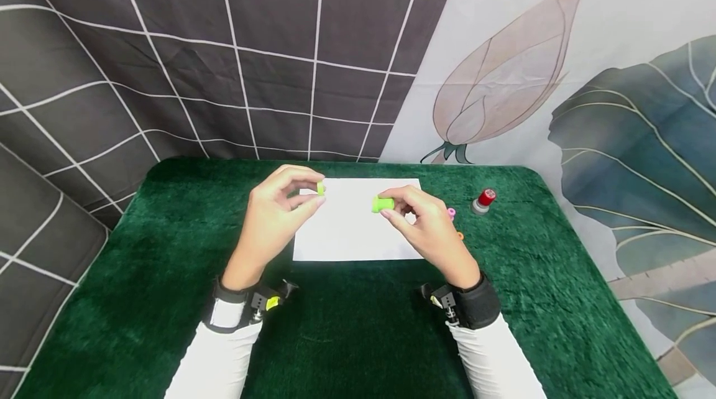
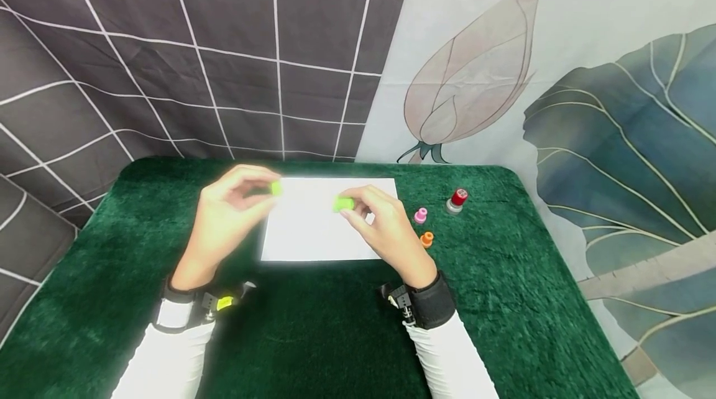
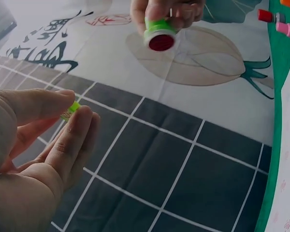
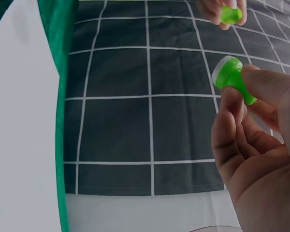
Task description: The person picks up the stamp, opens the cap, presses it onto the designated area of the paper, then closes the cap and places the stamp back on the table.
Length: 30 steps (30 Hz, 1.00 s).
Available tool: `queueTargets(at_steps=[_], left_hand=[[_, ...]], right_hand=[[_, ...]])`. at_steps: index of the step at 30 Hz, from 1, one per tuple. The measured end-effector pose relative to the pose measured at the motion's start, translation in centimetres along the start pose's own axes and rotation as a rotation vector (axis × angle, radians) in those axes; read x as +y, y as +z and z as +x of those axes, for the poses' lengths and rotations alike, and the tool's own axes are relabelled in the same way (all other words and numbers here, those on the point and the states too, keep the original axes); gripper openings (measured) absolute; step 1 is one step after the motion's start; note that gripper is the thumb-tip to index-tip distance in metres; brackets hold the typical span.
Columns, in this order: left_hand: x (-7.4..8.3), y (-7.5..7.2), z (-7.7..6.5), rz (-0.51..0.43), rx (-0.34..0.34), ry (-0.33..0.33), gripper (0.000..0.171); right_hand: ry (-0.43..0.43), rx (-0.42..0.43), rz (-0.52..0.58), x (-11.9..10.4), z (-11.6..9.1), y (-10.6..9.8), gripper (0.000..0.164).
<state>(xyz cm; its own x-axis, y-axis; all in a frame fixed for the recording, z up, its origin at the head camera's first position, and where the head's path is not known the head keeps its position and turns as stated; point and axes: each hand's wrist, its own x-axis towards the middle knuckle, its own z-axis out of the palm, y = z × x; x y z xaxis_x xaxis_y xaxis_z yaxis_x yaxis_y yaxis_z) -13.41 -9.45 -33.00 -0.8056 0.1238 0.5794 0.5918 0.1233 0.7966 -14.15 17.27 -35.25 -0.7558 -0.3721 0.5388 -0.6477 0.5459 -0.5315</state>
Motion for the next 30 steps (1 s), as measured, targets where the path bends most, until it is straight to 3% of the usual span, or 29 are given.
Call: queueTargets(at_steps=[16,30], left_hand=[[0.5,-0.9,0.1,0.054,0.036,0.015,0.028],[0.8,-1.3,0.1,0.051,0.049,0.006,0.027]], right_hand=[[-0.069,-0.19,-0.025,1.8,2.3,4.9,0.014],[-0.142,-0.409,-0.125,2.2,5.4,9.4,0.011]])
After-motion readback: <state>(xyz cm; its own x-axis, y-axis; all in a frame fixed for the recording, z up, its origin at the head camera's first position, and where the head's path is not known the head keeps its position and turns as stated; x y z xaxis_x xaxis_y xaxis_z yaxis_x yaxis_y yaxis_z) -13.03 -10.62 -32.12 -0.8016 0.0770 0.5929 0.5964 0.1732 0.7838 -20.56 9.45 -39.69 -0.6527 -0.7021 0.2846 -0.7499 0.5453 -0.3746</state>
